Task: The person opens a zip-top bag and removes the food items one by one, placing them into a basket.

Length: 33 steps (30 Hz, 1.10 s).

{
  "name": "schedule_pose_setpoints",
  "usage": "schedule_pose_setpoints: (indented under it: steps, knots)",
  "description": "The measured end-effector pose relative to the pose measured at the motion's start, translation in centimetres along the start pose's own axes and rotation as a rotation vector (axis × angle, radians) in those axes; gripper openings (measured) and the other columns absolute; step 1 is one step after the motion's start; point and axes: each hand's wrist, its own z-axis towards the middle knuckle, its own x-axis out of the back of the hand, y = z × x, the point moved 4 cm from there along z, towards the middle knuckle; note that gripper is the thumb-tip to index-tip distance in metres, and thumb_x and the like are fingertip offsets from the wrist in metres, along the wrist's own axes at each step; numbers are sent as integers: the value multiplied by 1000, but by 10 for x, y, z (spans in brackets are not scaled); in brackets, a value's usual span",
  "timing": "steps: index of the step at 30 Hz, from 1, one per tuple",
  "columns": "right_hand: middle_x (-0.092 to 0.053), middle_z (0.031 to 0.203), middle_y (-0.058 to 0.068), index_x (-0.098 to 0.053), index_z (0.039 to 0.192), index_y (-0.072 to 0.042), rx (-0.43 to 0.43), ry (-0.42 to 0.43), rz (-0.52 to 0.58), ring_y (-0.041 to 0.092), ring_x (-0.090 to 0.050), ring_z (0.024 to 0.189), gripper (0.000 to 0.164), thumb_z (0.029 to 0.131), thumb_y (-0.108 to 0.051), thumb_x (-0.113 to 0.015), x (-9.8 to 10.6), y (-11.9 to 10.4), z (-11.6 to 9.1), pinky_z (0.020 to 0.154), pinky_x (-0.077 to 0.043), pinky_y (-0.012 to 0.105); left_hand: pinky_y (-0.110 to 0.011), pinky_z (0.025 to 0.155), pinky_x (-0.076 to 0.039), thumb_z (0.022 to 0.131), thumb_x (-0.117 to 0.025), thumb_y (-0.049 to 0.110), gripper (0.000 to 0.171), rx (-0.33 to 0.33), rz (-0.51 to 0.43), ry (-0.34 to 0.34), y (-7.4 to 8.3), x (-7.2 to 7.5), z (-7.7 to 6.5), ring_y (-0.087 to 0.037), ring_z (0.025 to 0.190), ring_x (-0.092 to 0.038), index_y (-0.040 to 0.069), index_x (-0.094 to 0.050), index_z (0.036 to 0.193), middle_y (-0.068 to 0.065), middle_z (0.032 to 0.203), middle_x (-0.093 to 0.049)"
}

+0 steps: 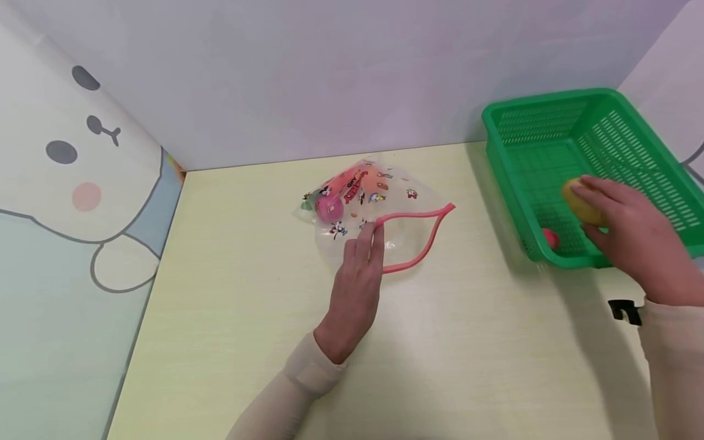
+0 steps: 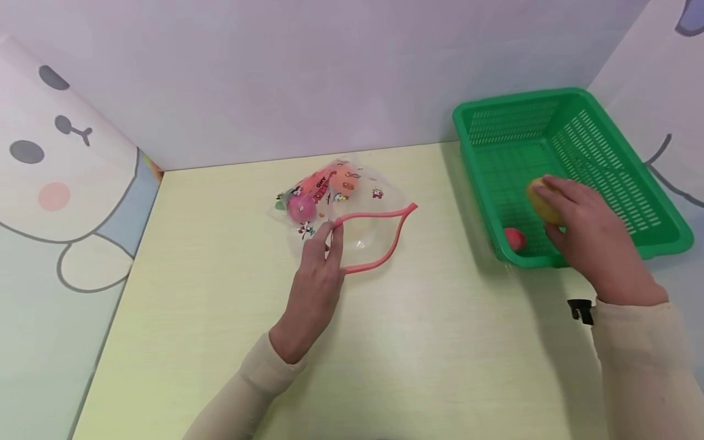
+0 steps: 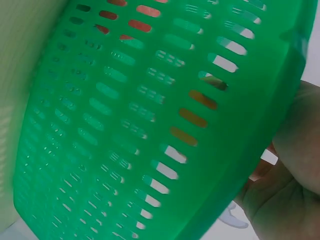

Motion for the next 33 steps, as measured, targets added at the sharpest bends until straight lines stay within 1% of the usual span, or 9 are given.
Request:
schedule_pose_setpoints:
  steps: [5, 8, 11, 16, 24, 29, 33]
  knots:
    - [-54, 142, 37, -58, 141, 11, -25, -80, -6, 61, -51, 119, 81, 65, 27, -83, -1, 2, 6, 96, -45, 73, -22, 67, -58, 85, -84, -5, 86, -4, 4, 6, 1, 0, 0, -27, 111, -52, -3, -41, 159, -16, 157, -39]
    - [-54, 139, 39, -58, 138, 13, -39, -123, -4, 62, -51, 117, 78, 66, 27, -82, -2, 2, 10, 90, -46, 72, -22, 67, -58, 84, -85, -4, 86, -3, -4, 5, 1, 0, 0, -27, 110, -52, -4, -42, 158, -16, 157, -39]
    - [-53, 138, 40, -59, 135, 15, -53, -152, 4, 62, -51, 116, 73, 67, 27, -81, -2, 4, 11, 87, -47, 71, -22, 67, -58, 84, -86, -3, 85, -1, -10, 0, 1, 0, 1, -27, 110, -52, -4, -42, 158, -17, 157, -39]
    - [-52, 137, 42, -58, 134, 18, -81, -215, -5, 62, -51, 115, 68, 70, 23, -82, -3, 9, 12, 85, -48, 69, -22, 68, -59, 84, -85, -3, 86, 4, -21, -8, 0, 0, 1, -27, 112, -52, -4, -41, 158, -16, 158, -38]
    - [-50, 138, 42, -56, 135, 18, -91, -319, -30, 63, -54, 113, 68, 73, 18, -83, -6, 16, 18, 85, -49, 70, -22, 70, -60, 81, -89, -2, 92, 15, -29, -10, 0, 0, 1, -27, 112, -52, -3, -41, 159, -17, 157, -39]
    - [-49, 139, 43, -56, 135, 18, -94, -380, -33, 63, -53, 115, 65, 76, 16, -83, -9, 20, 21, 86, -49, 71, -22, 68, -59, 82, -87, -4, 87, 2, 8, 13, 0, -2, 2, -27, 109, -53, -4, -43, 157, -16, 155, -40]
    - [-51, 137, 43, -58, 133, 18, -72, -395, 7, 62, -54, 116, 62, 76, 15, -83, -12, 23, 22, 85, -50, 70, -22, 66, -58, 83, -86, -5, 85, -3, 20, 22, -1, -2, 2, -27, 107, -53, -4, -44, 157, -16, 155, -40]
